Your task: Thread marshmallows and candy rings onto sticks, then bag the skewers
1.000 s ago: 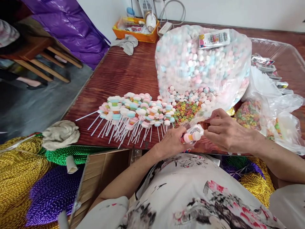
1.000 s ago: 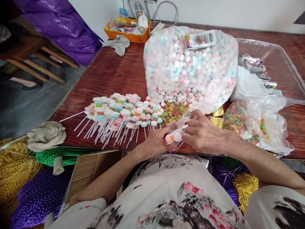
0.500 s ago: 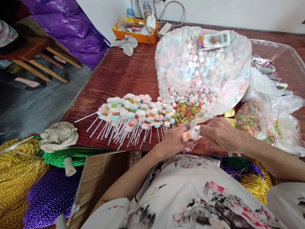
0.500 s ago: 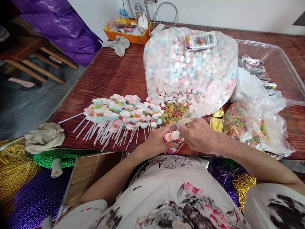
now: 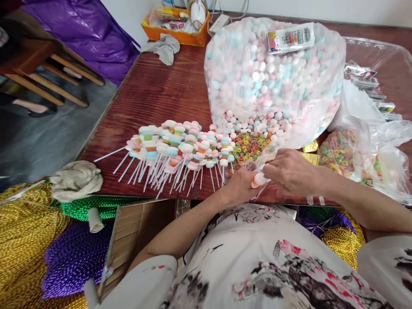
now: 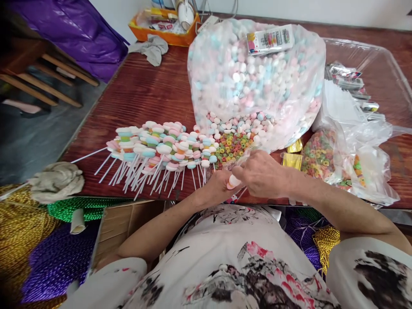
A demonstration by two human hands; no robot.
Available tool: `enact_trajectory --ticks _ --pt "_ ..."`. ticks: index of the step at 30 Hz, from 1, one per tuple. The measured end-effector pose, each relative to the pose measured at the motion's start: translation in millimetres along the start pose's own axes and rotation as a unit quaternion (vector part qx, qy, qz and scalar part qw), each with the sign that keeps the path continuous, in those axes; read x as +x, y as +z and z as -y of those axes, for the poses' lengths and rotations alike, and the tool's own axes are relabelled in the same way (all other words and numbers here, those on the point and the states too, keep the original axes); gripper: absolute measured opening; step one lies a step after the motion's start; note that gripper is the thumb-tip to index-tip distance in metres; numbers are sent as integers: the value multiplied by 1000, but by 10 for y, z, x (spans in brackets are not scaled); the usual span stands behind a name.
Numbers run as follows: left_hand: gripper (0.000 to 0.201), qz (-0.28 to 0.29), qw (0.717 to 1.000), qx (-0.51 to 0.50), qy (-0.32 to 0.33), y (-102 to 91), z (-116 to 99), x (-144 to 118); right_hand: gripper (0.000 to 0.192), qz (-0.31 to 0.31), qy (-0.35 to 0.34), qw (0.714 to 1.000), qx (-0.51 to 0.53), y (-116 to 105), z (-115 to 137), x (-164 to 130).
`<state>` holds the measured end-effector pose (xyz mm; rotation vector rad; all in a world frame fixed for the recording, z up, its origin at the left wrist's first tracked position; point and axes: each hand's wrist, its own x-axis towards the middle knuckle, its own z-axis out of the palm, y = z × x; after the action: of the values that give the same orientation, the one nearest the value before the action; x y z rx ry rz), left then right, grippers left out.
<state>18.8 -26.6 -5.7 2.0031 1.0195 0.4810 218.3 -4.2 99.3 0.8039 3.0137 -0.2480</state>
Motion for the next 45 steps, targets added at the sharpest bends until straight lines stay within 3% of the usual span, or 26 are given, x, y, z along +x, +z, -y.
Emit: enact_trajectory --ticks 3,5,7,10,12,14,16,17,19,22,24,29,35,39,42,45 --pt "36 -36 995 -85 -39 -147 -100 -2 20 -39 14 998 39 -121 -184 -38" --pt "73 -46 991 -107 -71 -269 -146 -42 25 -79 33 993 75 -191 -289 -107" --pt "88 -28 987 -110 -115 -348 -132 -109 27 -107 56 988 97 -242 -370 -212" --pt "56 10 980 -118 -162 -352 -11 -233 25 -125 107 980 110 -271 -476 -445" --pt "39 5 976 -139 -166 -317 76 -303 23 -155 173 959 160 -237 -537 -617" --pt "31 -33 976 -142 -163 -286 118 -337 20 -228 259 897 276 -133 -544 -726" --pt "30 -70 980 -115 -149 -266 107 -321 13 -316 299 799 416 49 -450 -705" --pt "31 -83 982 -98 -136 -258 89 -297 11 -319 287 766 479 165 -362 -637" --pt "32 -97 987 -71 -105 -240 45 -231 16 -264 233 717 602 421 -135 -410" --pt "31 -123 989 -30 -80 -219 1 -140 24 -298 176 609 714 760 167 -8" --pt "32 -134 988 -2 -72 -218 -13 -111 24 -306 168 578 737 894 267 182" --pt "35 -141 988 1 -59 -231 -41 -116 25 -318 175 607 707 920 269 305" --pt "40 -106 988 -85 -69 -237 -15 -150 21 -312 137 689 640 845 208 236" --pt "65 -81 989 -126 10 -387 -86 -211 23 -323 138 698 624 890 147 198" --pt "45 -40 987 -136 72 -556 -177 -217 28 -317 127 704 623 899 96 193" --pt "28 -12 993 -90 69 -693 -232 -177 27 -302 92 710 629 873 77 186"
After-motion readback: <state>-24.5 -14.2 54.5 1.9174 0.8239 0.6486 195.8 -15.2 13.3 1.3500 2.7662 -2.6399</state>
